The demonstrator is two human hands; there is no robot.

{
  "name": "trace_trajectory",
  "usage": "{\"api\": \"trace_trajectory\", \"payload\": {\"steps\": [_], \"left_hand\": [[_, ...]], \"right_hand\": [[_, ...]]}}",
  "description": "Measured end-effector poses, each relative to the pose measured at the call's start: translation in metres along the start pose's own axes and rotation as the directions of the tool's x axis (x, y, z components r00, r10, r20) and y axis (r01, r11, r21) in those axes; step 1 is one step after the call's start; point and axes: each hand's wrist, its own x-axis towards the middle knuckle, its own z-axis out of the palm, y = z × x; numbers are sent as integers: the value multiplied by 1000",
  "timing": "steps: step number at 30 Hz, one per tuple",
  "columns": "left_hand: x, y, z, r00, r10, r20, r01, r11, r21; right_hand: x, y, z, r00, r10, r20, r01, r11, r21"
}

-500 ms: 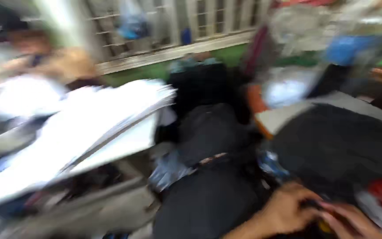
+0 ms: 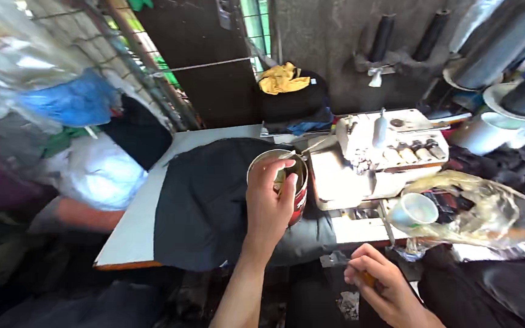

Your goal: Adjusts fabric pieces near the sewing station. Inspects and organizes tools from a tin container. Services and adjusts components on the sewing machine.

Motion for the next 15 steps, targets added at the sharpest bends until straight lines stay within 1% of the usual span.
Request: {"api": "trace_trajectory", "payload": {"steps": [2,3,5,6,8,10,11,12,13,15], "left_hand": [[-4,-1,14,999,-40,21,35,980,197],[-11,-6,17,998,-61,14,55,965,257],[-33,-22,17,995,-101,2,96,951,295],[-44,-29,17,993,-119,-1,113,945,308],[-64,-41,18,994,-105,-32,109,935,339],[-82,-47,19,995,-29,-98,62,934,352],[-90,-47,19,992,-2,-130,47,937,346],[-98,-47,19,986,18,-164,39,942,333],[-104,-46,21,979,34,-200,32,947,320],[-115,-42,25,966,73,-248,5,955,297]], "right_hand": [[-4,0,-25,996,7,-92,-19,992,-128],[-4,0,-42,989,4,-145,-32,981,-193],[-2,0,-83,967,14,-255,-79,966,-245],[0,-1,-104,951,24,-308,-97,969,-225],[6,-1,-141,908,66,-414,-120,987,-106],[12,4,-165,858,108,-502,-111,994,24],[16,5,-171,840,121,-529,-101,993,66],[19,6,-171,839,123,-531,-83,992,98],[23,5,-167,856,120,-503,-68,990,120],[32,0,-145,921,111,-374,-60,988,146]]}}
